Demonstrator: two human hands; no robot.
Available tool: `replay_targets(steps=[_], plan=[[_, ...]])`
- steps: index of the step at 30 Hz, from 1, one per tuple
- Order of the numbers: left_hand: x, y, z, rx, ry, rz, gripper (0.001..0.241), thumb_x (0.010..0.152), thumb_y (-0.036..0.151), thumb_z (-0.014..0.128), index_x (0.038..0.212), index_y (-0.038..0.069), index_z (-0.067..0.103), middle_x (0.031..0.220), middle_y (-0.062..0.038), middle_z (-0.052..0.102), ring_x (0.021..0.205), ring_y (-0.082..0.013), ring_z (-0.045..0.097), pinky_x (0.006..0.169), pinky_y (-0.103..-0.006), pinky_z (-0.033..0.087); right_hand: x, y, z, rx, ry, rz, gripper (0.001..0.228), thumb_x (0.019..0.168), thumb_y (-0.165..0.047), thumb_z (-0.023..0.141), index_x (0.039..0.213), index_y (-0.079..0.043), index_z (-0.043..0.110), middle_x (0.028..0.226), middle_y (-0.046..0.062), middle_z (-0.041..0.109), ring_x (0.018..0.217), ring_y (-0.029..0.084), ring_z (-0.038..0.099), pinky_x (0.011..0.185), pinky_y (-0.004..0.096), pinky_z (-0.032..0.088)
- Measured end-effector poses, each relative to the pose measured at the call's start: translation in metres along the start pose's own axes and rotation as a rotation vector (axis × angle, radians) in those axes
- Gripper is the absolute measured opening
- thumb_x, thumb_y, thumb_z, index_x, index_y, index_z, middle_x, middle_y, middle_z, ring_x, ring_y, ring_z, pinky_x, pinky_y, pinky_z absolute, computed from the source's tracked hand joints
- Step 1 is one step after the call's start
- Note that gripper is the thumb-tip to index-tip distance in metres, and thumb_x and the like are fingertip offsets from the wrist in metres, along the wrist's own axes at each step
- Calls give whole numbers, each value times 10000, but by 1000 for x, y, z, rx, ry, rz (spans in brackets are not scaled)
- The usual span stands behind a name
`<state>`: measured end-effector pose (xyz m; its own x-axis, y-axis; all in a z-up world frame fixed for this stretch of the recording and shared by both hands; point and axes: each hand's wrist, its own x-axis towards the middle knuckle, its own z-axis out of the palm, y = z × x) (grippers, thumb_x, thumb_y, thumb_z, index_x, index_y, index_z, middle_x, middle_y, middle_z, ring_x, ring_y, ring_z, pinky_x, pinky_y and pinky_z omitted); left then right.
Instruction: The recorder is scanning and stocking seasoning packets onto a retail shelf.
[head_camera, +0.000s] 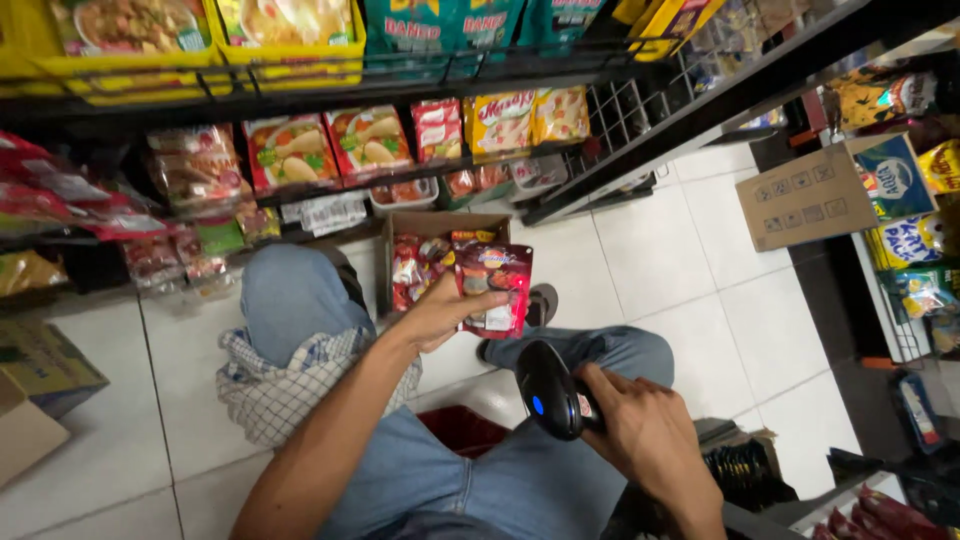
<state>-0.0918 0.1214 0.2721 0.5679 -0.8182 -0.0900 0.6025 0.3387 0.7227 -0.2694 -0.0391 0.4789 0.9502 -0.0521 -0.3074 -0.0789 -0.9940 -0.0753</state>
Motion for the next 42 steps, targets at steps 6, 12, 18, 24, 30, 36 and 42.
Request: replay_targets(steps=[6, 12, 18, 24, 30, 36, 42], plan=[[9, -16, -14, -114, 157, -34, 308, 969, 106, 672, 1268, 45, 632, 1177, -40, 704, 1076, -145, 684, 946, -356, 569, -22, 49, 45, 71, 137, 164, 653, 681, -281, 825, 1266, -200, 547, 920, 84, 732, 829, 353, 707, 684, 455, 560], [8, -11, -10, -379, 167, -113, 380, 1026, 263, 567, 1309, 12, 606, 1227, -126, 716, 1109, -249, 699, 1009, -433, 568, -55, 104, 102, 134, 219, 558, 705, 767, -283, 805, 1403, -279, 499, 1094, 77, 721, 963, 333, 708, 768, 460, 574], [4, 8, 19, -403, 116, -199, 584, 1001, 475, 448, 1355, 29, 574, 1260, -171, 713, 1147, -317, 698, 1018, -526, 541, -76, 183, 241, 196, 535, 349, 733, 730, -272, 777, 1395, -149, 494, 1249, 186, 616, 1131, 421, 605, 932, 518, 522], [5, 11, 27, -429, 104, -182, 776, 975, 642, 385, 1393, 10, 553, 1302, -213, 680, 1174, -347, 674, 1009, -507, 532, -67, 214, 290, 244, 500, 484, 821, 662, -357, 859, 1399, -152, 560, 1217, 165, 640, 1100, 372, 640, 947, 484, 535], [-6, 30, 48, -652, 7, 15, 894, 939, 722, 321, 1445, 0, 469, 1456, -236, 545, 1284, -399, 568, 1035, -493, 488, -42, 250, 336, 232, 558, 269, 825, 532, -465, 917, 1281, -235, 660, 1054, 128, 731, 949, 337, 719, 870, 486, 572], [-3, 26, 52, -660, 10, 47, 661, 1027, 495, 293, 1474, 30, 440, 1475, -212, 538, 1296, -377, 566, 1066, -505, 473, -25, 252, 367, 195, 720, 281, 553, 653, -472, 826, 1148, -242, 737, 1020, 115, 749, 960, 308, 755, 883, 448, 604], [-3, 44, 83, -694, -125, 67, 568, 1029, 430, 359, 1481, 102, 466, 1403, -208, 585, 1228, -311, 600, 1060, -460, 481, -19, 307, 343, 175, 599, 187, 677, 727, -533, 756, 1303, -189, 666, 1239, 179, 685, 1081, 304, 710, 942, 450, 574]])
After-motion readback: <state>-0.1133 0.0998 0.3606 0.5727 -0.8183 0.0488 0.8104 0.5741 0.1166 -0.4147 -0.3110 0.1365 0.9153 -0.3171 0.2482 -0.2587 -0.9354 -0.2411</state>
